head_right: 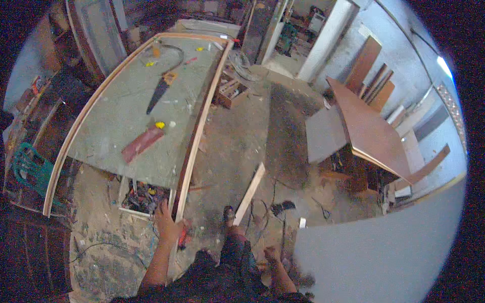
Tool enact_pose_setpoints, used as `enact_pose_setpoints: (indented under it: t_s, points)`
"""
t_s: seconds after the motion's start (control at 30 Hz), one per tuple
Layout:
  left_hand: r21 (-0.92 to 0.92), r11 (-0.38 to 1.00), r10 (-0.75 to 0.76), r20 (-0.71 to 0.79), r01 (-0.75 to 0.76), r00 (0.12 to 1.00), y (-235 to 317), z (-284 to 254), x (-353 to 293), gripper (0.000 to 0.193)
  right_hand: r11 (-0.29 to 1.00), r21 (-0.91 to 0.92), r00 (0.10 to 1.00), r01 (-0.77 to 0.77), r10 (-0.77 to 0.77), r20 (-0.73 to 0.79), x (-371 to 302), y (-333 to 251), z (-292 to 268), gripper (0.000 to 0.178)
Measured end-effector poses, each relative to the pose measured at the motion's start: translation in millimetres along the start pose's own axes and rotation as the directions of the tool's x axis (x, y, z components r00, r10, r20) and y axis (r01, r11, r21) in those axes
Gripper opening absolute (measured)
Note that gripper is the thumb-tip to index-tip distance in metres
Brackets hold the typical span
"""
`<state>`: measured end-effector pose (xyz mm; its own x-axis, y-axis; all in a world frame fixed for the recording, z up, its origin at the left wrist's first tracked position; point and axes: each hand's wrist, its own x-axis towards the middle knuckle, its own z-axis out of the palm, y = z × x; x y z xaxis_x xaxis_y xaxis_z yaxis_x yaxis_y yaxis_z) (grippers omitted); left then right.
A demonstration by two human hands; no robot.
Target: The person applies a yellow liquid finish to a rectangular wooden frame and a curved wooden strip using a plastic bottle and a cloth. They pour the liquid onto the wood and wipe it in with the cloth, repeating the process on different sections of the frame and strip.
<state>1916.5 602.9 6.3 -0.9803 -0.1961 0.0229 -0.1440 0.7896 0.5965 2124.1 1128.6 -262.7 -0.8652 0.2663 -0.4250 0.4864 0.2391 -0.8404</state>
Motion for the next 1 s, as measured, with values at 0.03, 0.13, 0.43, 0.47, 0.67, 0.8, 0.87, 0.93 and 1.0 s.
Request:
enact_pose_setpoints:
  t_s: [0.03,0.13,0.43,0.47,0.67,0.8,0.87,0.93,1.0]
  points:
    - [0.016,1.0,-0.023,0.039,0.022,0.999,-2.3,3.4,5.2,0.096,0.832,-0.443,0.942,0.334,-0.279,0.187,16.0,-4.1,-2.5,0.019]
    - [-0.018,0.994,-0.103,0.124,0.106,0.987,-7.6,12.6,16.9,0.095,0.854,-0.516,0.949,0.062,0.109,0.295,46.8,-17.8,-11.8,0.017]
    - [0.194,0.903,-0.404,0.089,0.382,0.91,58.3,22.4,68.0,0.08,0.801,-0.514,0.871,-0.309,0.455,0.187,317.4,-116.3,-66.2,0.013]
    - [0.242,0.885,-0.42,0.048,0.398,0.906,73.9,32.0,88.4,0.079,0.826,-0.467,0.895,-0.317,0.424,0.143,365.9,-126.7,-64.1,0.013]
    - [0.051,0.996,-0.057,-0.272,0.073,0.961,153.2,74.6,266.9,0.076,0.955,-0.166,0.939,-0.245,0.277,0.205,610.6,-210.6,-23.1,0.017]
    - [-0.034,0.997,-0.078,-0.285,0.072,0.955,203.6,100.1,364.6,0.078,0.973,-0.195,0.964,0.122,-0.07,0.256,700.3,-280.1,-5.6,0.026]
    - [0.021,0.994,-0.102,-0.236,0.11,0.966,213.3,118.9,415.0,0.08,0.977,-0.114,0.959,0.182,-0.151,0.24,729.3,-299.4,-11.4,0.026]
    - [0.026,0.993,-0.108,-0.198,0.116,0.974,219.0,142.9,463.1,0.082,0.837,-0.339,0.901,0.43,-0.37,0.228,744.6,-306.1,-25.9,0.027]
    - [-0.013,0.992,-0.126,-0.187,0.126,0.974,223.0,164.2,523.7,0.083,0.751,-0.449,0.874,0.485,-0.403,0.272,745.5,-307.1,-45.6,0.028]
